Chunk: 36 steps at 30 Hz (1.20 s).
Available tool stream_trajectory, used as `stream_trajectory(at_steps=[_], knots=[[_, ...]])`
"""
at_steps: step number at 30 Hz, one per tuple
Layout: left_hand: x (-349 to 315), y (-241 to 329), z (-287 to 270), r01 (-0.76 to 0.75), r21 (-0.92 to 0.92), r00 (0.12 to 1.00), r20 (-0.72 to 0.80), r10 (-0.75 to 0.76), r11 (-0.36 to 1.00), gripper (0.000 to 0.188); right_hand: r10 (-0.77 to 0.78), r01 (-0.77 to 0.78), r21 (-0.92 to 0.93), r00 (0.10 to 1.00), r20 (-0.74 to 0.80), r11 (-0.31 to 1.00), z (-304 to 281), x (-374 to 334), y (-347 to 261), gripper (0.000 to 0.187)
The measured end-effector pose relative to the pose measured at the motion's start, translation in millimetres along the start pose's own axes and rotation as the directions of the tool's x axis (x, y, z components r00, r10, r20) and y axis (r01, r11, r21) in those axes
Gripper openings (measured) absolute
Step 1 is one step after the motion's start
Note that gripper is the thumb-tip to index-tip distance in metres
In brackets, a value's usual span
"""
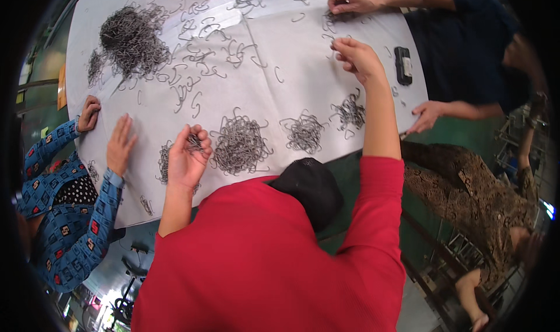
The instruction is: The person sorts small metal wire pieces on a white sheet, picking them up and placing them into piles. Other people at the table also sort wires. The person occasionally gathers and redistributes the piles.
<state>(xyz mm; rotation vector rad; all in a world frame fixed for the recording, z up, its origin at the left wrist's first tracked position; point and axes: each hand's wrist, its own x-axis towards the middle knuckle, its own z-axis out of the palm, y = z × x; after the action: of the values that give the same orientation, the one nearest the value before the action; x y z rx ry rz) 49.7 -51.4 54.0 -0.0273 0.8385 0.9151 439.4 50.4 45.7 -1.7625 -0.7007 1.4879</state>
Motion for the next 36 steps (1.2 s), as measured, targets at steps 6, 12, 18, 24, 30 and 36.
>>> stream_trajectory(at_steps=[6,12,18,24,30,36], knots=[[-3.6,-0.1,-1.1,-0.02,0.035,0.999,-0.029,0.021,0.999,0.022,0.007,-0.027,-0.182,0.994,-0.11,0.983,-54.0,-85.1,54.4,0.013],[-1.7,-8.2,0.4,0.011,0.064,0.998,0.054,-0.014,0.998,0.022,0.022,0.001,-0.294,0.997,0.073,0.956,-9.3,-123.6,79.4,0.008],[-9.8,-9.8,-4.9,-0.01,0.018,1.0,0.03,0.01,1.0,0.023,-0.349,0.295,-0.64,0.936,0.044,0.709,46.5,-105.5,80.7,0.016],[-12.0,-4.1,-22.0,-0.061,-0.026,0.997,-0.049,0.06,0.998,0.023,-0.449,0.279,-0.791,0.894,0.006,0.545,105.4,-60.7,53.1,0.015],[-12.3,8.4,-25.9,-0.114,-0.078,0.989,-0.104,0.105,0.99,0.023,-0.731,0.646,-0.656,0.651,0.206,0.391,140.0,-6.8,37.5,0.024],[-3.3,29.4,-39.7,-0.165,-0.119,0.985,-0.077,0.157,0.979,0.026,-0.812,0.292,-0.946,0.581,0.058,0.141,127.3,68.0,19.0,0.039]])
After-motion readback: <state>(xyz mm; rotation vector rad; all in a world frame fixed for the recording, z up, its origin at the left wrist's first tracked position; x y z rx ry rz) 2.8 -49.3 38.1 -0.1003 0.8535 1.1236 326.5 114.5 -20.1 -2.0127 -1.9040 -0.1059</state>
